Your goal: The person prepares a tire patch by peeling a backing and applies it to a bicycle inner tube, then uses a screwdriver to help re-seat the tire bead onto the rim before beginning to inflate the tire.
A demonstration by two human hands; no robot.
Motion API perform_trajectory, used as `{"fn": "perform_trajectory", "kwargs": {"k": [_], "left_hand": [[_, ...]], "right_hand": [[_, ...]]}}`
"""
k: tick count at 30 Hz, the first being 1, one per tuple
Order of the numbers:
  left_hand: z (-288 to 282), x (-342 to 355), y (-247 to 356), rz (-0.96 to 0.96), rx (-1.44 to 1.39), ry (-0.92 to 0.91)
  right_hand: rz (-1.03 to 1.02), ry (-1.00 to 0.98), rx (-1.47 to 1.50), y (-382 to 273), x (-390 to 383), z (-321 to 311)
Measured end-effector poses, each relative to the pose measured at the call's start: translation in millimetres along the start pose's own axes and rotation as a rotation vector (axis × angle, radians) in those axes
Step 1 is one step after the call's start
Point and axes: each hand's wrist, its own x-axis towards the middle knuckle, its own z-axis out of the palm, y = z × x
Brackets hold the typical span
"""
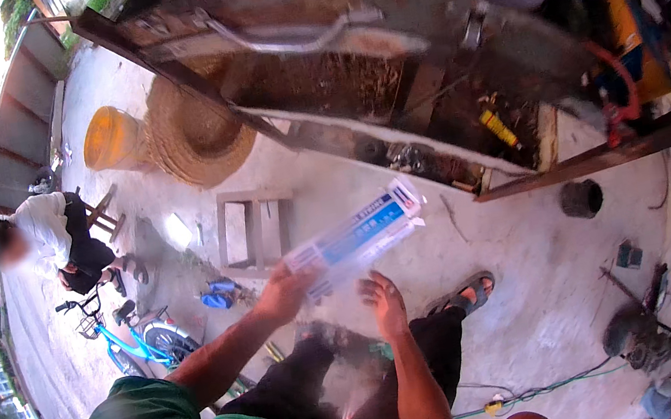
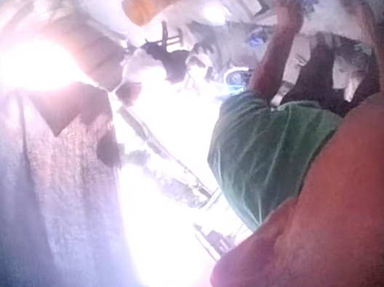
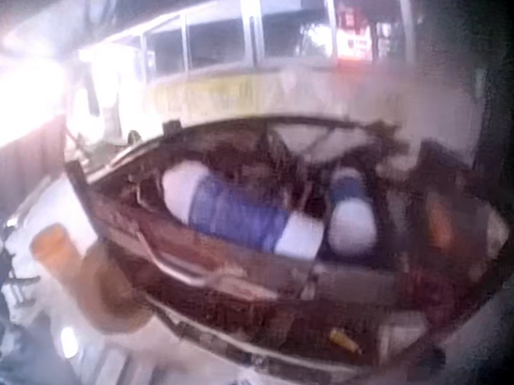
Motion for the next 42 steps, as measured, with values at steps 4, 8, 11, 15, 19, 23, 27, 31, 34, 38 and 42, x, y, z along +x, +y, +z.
{"fn": "perform_trajectory", "kwargs": {"k": [4,8,11,15,19,23,27,31,34,38,42], "left_hand": [[-2.0,-5.0,79.6,0.175,-0.109,0.074],[3.2,37.9,149.9,0.346,0.023,0.007],[-23.7,99.8,189.5,0.517,0.241,-0.025],[-42.8,147.3,188.0,0.595,0.200,-0.019],[-40.8,110.7,136.0,0.385,0.081,0.135],[-174.4,74.6,-18.1,0.153,0.531,-0.268],[-302.0,-30.0,-146.6,0.201,1.607,-0.585],[-339.0,-150.1,-151.0,-0.688,0.987,-0.007],[-363.3,-224.7,-148.0,-0.696,0.749,0.126],[-415.7,-305.2,-218.0,-0.623,0.467,0.125],[-413.8,-317.6,-272.4,-0.458,0.646,-0.007]], "right_hand": [[0.048,0.217,-0.156,-15.9,-38.9,-10.3],[-0.183,0.370,-0.339,-37.4,-106.8,-36.7],[-0.203,0.542,-0.262,-72.7,-163.6,-31.5],[-0.267,0.715,-0.386,-105.4,-230.7,-10.4],[-0.262,0.919,-0.214,-67.9,-287.8,-33.1],[-0.164,0.967,-0.483,-12.2,-339.8,-63.6],[-0.053,0.950,-0.481,-17.3,-330.4,-17.4],[-0.021,0.889,-0.580,-20.0,-314.2,24.2],[0.010,0.762,-0.687,-19.9,-290.5,65.2],[0.092,0.526,-0.823,-1.3,-256.5,122.1],[0.182,0.382,-1.004,2.6,-256.6,153.0]]}}
